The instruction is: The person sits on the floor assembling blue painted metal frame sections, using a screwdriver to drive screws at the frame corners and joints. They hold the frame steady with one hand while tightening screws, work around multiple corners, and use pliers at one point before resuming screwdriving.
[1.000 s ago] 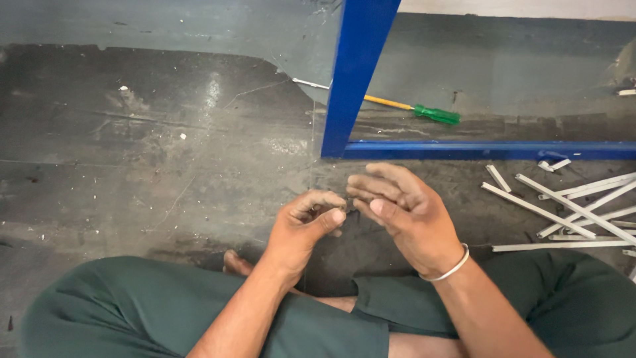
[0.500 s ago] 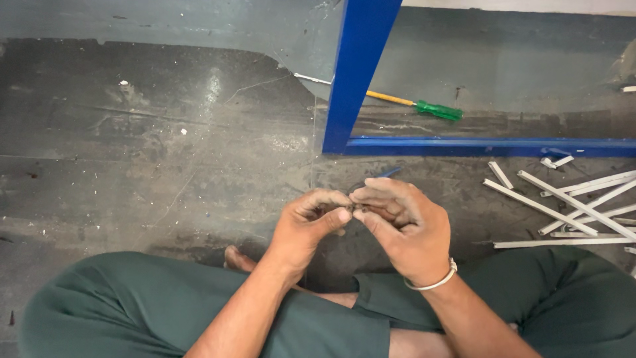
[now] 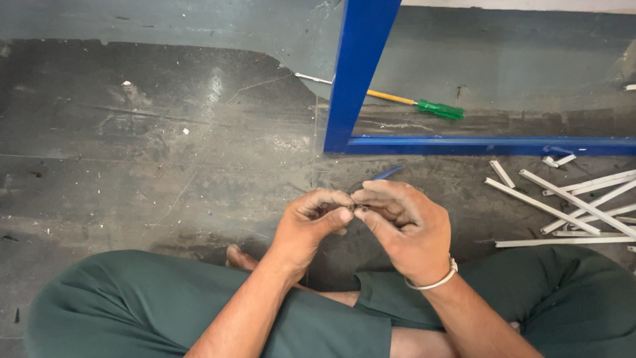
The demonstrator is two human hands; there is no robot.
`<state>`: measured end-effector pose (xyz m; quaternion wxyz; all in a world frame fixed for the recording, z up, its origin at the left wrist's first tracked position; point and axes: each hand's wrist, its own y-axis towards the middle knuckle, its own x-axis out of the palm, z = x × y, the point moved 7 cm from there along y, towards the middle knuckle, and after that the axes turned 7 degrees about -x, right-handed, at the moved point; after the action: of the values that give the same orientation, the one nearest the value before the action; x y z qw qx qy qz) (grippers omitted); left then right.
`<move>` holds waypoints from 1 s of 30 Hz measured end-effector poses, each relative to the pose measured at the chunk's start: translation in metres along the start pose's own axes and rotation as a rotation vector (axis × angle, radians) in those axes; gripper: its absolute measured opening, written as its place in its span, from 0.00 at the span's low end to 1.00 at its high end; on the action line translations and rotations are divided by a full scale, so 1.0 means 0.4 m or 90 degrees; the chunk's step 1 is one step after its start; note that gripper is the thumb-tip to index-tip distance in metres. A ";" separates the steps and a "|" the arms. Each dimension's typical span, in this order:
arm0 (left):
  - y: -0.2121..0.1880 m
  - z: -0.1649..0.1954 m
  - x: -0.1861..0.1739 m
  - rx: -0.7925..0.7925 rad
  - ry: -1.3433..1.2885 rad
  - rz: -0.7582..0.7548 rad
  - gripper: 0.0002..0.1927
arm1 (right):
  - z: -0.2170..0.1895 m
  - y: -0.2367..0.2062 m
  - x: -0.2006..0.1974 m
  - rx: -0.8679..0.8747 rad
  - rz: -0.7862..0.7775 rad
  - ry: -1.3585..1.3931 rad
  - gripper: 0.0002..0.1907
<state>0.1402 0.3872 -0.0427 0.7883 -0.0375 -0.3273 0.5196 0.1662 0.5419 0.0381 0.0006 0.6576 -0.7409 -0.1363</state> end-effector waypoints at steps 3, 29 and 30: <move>0.000 0.001 0.000 -0.002 0.001 -0.001 0.08 | -0.009 0.001 0.003 -0.019 -0.004 0.015 0.19; -0.022 0.059 0.006 0.125 0.250 0.140 0.08 | 0.181 -0.026 0.027 0.367 0.003 0.299 0.15; -0.021 0.060 0.006 0.126 0.241 0.135 0.08 | 0.184 -0.028 0.032 0.376 0.005 0.337 0.14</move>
<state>0.1341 0.3787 -0.0193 0.7766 -0.0904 -0.1155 0.6126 0.1621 0.5432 -0.0372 0.0026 0.6388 -0.7252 0.2569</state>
